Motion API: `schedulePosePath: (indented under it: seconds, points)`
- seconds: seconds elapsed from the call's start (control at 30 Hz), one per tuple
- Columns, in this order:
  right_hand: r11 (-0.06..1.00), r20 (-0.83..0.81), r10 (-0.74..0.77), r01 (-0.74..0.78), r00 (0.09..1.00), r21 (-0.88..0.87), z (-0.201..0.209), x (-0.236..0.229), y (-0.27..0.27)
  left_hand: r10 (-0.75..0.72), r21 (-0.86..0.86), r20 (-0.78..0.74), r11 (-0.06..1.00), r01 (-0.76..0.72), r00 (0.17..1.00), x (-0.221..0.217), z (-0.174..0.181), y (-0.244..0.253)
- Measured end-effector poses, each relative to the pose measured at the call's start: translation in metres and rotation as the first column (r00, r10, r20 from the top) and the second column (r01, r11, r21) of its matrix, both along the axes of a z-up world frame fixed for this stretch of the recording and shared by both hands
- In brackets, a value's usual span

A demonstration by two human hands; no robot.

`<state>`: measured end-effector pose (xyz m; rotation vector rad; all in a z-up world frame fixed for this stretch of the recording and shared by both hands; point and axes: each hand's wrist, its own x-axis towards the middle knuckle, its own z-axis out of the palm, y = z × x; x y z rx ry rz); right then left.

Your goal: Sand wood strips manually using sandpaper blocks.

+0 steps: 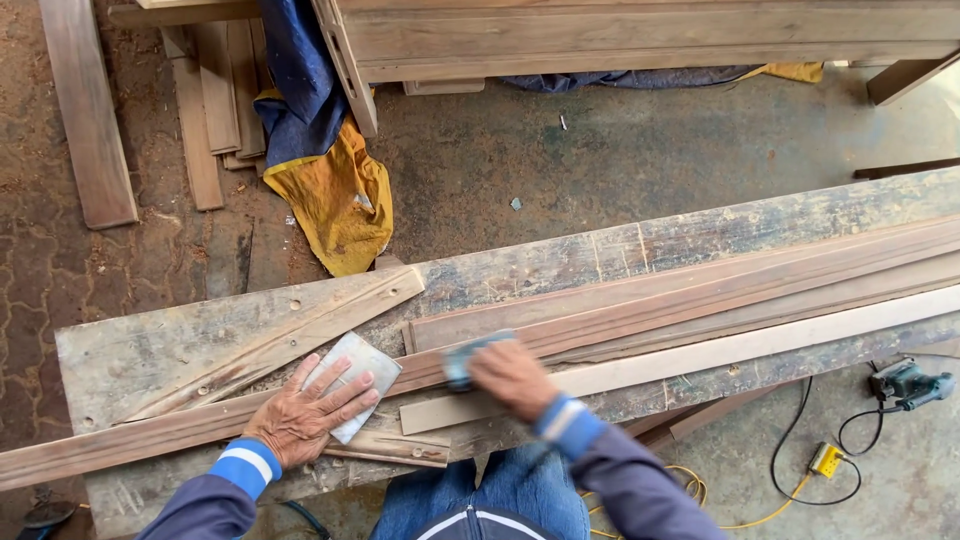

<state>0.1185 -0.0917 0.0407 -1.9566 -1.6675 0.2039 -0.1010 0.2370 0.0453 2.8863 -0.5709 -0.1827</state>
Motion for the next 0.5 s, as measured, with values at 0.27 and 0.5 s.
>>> schedulePosePath:
  seconds: [0.27, 0.5]
  points:
    - [0.950, 0.104, -0.312, 0.313, 0.945, 0.002, -0.005, 0.040, -0.076, -0.006, -0.034, 0.008, 0.999, 0.007, 1.000, 0.001, 0.000, 0.005]
    - [0.999, 0.004, 0.040, -0.040, 0.999, -0.021, 0.000, -0.033, 0.046, -0.025, 0.020, -0.041, 0.999, 0.026, 0.999, 0.003, 0.000, 0.003]
